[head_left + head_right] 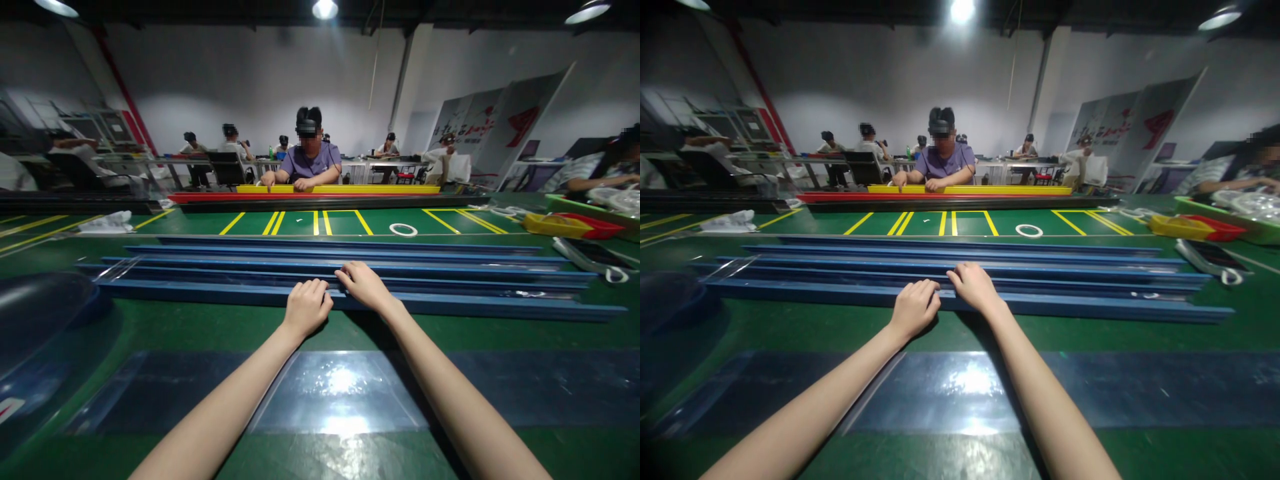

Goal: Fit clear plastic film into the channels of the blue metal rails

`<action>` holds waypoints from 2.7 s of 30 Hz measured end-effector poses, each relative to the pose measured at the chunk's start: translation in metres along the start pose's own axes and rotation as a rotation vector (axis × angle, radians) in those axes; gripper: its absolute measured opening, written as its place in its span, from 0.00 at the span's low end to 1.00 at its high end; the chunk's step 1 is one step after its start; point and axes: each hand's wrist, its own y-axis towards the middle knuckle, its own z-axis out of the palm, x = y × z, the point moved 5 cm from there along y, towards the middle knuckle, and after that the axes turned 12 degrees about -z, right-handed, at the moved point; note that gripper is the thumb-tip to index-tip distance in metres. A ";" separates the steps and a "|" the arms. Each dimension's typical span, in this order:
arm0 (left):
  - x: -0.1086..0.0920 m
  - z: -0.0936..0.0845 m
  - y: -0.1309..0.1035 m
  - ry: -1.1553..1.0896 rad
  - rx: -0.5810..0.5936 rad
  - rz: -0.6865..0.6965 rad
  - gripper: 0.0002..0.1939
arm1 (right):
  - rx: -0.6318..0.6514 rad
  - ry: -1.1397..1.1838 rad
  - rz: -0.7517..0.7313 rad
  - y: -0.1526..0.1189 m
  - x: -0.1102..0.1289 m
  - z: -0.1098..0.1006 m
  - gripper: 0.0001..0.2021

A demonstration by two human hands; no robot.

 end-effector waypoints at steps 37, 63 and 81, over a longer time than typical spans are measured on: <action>0.005 -0.002 0.001 0.085 -0.093 -0.028 0.13 | -0.107 0.037 0.140 -0.030 -0.058 -0.014 0.20; -0.002 0.004 0.001 0.101 0.005 0.057 0.17 | -0.079 0.159 0.188 -0.039 -0.072 -0.019 0.19; -0.002 0.004 0.001 0.044 0.010 0.041 0.16 | 0.080 -0.035 0.200 -0.033 -0.070 -0.011 0.15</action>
